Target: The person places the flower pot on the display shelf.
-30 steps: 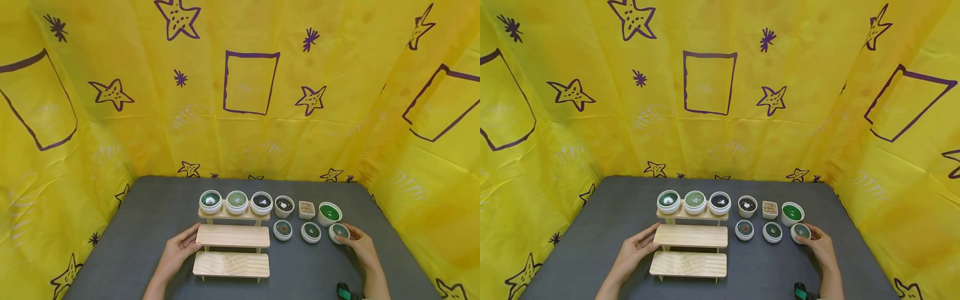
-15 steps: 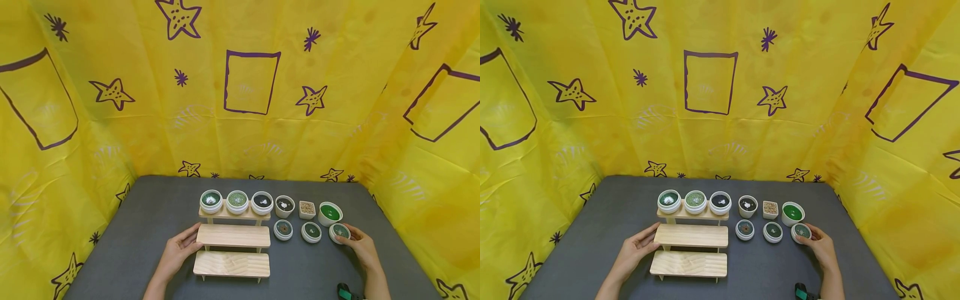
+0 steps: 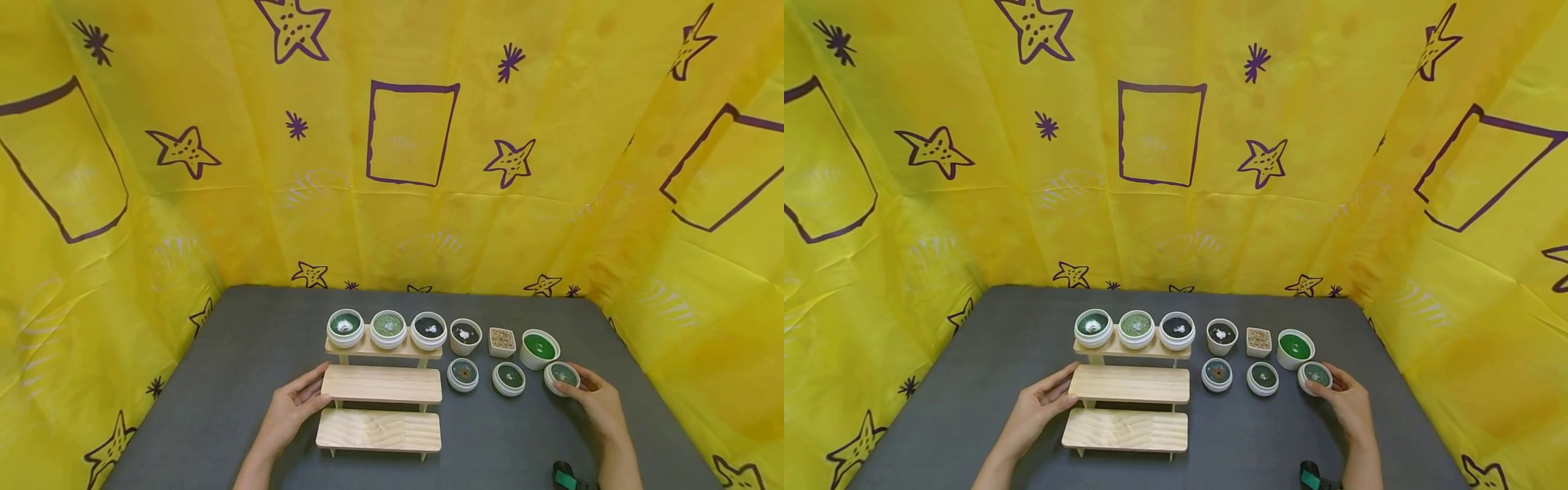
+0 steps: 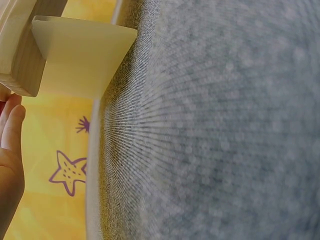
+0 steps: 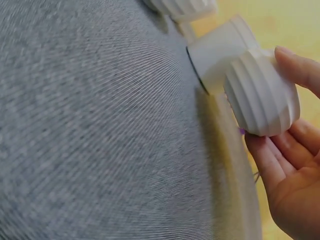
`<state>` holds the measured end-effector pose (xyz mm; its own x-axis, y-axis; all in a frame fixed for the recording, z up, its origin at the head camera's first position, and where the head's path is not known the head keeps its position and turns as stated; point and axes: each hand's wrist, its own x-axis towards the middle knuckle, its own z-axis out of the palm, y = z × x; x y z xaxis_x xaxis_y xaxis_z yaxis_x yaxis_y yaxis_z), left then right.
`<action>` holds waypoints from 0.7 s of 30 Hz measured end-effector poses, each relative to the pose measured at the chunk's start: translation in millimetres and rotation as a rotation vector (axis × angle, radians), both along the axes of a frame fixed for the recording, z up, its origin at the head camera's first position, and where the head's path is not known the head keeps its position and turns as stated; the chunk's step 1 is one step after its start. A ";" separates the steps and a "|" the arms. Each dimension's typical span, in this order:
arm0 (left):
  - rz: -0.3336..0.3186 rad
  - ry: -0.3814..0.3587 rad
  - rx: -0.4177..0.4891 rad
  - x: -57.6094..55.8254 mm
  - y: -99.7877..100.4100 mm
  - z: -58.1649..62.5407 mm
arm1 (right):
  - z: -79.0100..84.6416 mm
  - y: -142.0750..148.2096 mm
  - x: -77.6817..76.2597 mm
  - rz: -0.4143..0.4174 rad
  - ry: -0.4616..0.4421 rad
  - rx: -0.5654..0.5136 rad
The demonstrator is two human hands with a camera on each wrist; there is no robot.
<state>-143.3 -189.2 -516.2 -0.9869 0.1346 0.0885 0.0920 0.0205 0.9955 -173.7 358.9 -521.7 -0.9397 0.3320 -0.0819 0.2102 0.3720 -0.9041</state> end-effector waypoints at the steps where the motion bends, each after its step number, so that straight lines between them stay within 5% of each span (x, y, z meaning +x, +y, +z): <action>1: -0.001 0.001 -0.001 0.0 -0.1 0.0 | 1.3 0.3 0.4 0.000 -0.003 0.001; 13: -0.004 0.010 0.004 -0.1 0.6 -0.1 | 27.4 -10.4 3.5 -0.037 0.023 -0.102; 21: 0.018 -0.004 0.000 -0.1 1.6 0.3 | 44.0 -19.8 4.4 0.004 0.047 -0.046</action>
